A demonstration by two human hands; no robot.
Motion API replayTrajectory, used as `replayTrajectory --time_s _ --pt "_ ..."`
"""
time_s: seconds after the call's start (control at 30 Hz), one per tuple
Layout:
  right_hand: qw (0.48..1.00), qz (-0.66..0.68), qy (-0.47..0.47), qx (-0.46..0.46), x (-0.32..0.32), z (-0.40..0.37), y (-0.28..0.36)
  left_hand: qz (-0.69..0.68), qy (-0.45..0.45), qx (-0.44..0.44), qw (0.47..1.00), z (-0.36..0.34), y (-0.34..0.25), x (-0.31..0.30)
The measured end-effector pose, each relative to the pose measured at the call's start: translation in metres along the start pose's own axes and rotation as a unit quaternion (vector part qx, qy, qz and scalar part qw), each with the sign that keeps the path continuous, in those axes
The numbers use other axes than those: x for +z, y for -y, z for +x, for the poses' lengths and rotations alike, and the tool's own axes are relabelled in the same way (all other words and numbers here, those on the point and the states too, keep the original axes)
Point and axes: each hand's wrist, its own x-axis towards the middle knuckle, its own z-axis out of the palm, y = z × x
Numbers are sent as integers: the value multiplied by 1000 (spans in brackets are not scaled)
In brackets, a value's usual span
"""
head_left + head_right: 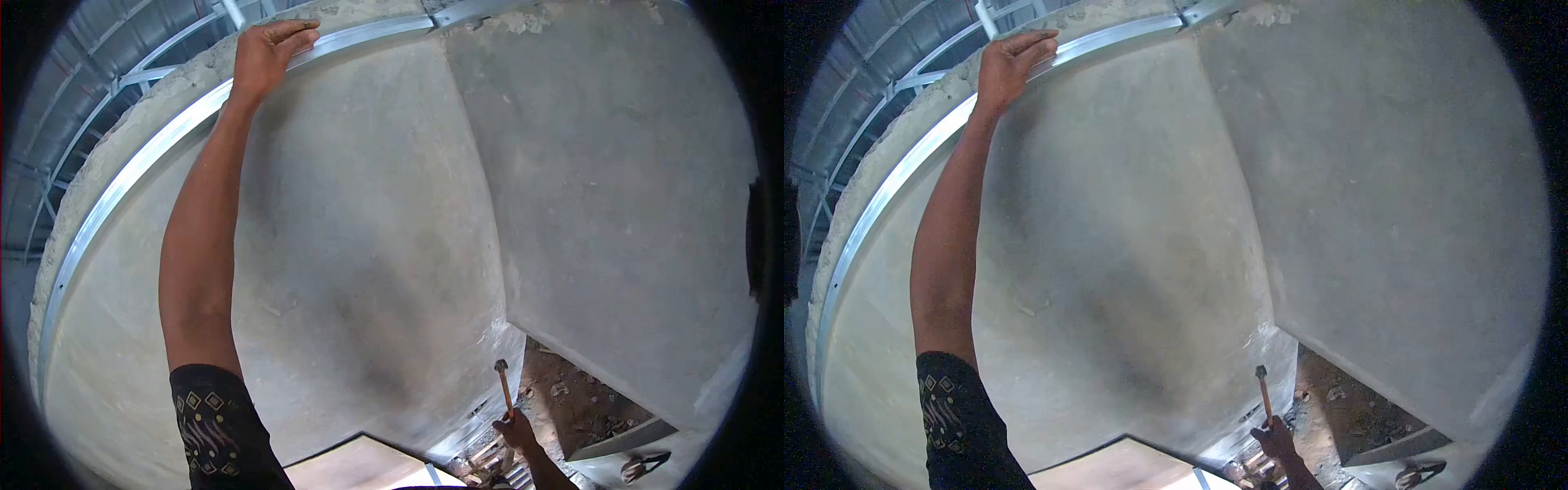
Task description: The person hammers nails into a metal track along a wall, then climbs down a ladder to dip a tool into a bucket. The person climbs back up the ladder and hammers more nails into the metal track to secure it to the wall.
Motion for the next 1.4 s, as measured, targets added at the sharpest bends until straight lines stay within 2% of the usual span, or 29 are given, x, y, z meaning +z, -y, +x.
replayTrajectory --time_s 0.07,0.13,0.23,0.43,0.47,0.57,0.63,0.67,0.73,0.77,0.8,0.83,0.87,0.9,0.93,0.97,1.0,1.07,1.13,1.17,1.2,1.23,1.27,1.3,1.33,1.37,1.4 --pt "999 -38 3 -39 -6 9 21 -4 0 0 1000 9 -1 10" --pt "999 -26 7 -39 -10 9 49 50 -24 37 998 16 -1 22" --pt "999 -6 26 -42 -6 15 66 33 -27 81 996 33 7 44" --pt "996 -31 53 -56 -7 8 73 58 12 40 997 61 4 90" --pt "996 33 62 -52 -7 3 73 58 14 40 997 61 2 95" --pt "994 62 93 -19 -8 -1 79 82 -20 55 995 51 -2 94" --pt "993 68 96 -28 -2 4 76 18 100 -14 995 52 -13 78" --pt "990 82 102 -42 -10 10 80 30 104 -23 994 48 -19 76" --pt "988 82 115 -57 -19 19 104 22 62 46 997 43 -30 76" --pt "988 78 122 -60 -20 20 105 3 106 28 994 51 -20 83" --pt "978 144 109 -99 -22 28 108 -2 142 1 990 60 5 87" --pt "960 203 124 -150 -20 44 120 -29 38 -42 998 53 38 116" --pt "936 257 113 -213 -12 61 119 90 -26 108 990 53 57 120" --pt "906 315 108 -261 -8 76 119 80 -52 204 974 68 75 118" --pt "897 363 125 -220 -9 79 137 64 29 180 981 66 41 99" --pt "887 412 116 -173 -12 77 156 25 54 146 988 61 26 91" --pt "890 401 121 -178 -21 72 172 31 45 140 989 53 21 82" --pt "921 295 112 -229 -33 63 203 29 49 129 990 56 13 84" --pt "917 292 112 -249 -33 70 223 10 26 125 992 62 36 94" --pt "915 287 103 -263 -38 71 225 27 -4 136 990 66 66 109" --pt "922 220 72 -311 -41 77 227 -14 64 61 996 61 48 99" --pt "924 147 42 -351 -48 82 232 53 61 93 992 64 48 99" --pt "924 148 24 -353 -56 76 247 32 86 103 990 64 37 93" --pt "921 145 19 -361 -60 70 267 46 47 126 990 59 31 93" --pt "923 151 3 -355 -67 69 281 96 36 132 986 58 25 92" --pt "914 137 -6 -381 -57 35 279 154 18 134 979 35 1 57" --pt "909 125 -10 -398 -70 52 301 147 24 135 980 48 12 76"
